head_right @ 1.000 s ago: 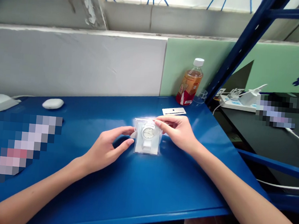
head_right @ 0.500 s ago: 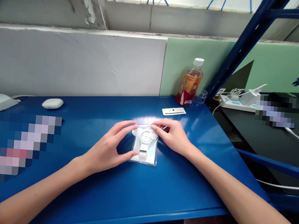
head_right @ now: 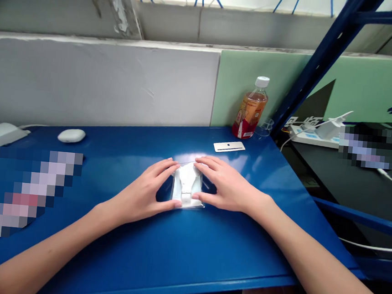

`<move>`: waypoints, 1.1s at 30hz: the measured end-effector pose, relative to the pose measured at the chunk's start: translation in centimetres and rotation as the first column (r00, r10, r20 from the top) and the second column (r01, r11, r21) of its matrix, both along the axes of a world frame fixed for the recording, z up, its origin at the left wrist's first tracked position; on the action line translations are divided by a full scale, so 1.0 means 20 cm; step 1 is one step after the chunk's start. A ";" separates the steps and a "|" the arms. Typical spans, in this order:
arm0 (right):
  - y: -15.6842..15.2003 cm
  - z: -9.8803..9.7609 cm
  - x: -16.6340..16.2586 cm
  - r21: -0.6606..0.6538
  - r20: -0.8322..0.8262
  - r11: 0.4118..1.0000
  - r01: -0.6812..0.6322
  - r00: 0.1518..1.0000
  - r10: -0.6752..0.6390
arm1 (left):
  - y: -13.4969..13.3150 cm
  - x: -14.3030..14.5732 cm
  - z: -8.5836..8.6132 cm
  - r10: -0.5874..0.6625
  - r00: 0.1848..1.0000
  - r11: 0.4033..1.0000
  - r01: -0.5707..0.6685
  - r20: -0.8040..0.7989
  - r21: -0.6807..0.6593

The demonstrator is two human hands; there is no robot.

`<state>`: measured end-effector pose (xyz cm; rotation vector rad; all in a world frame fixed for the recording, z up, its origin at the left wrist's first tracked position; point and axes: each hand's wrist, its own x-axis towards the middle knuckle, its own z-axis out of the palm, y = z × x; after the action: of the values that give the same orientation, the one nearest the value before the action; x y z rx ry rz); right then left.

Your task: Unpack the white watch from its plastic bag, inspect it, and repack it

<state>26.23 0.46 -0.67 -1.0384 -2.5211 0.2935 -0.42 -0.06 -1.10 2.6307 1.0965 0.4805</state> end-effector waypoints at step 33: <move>0.01 -0.01 0.04 -0.204 0.043 0.979 0.004 0.999 0.004 | 0.03 -0.03 0.01 -0.034 0.999 0.997 0.033 -0.008 -0.071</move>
<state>26.96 0.69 -0.94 -1.1319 -2.5706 0.5457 -1.10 0.51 -0.88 2.5874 1.0509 0.4153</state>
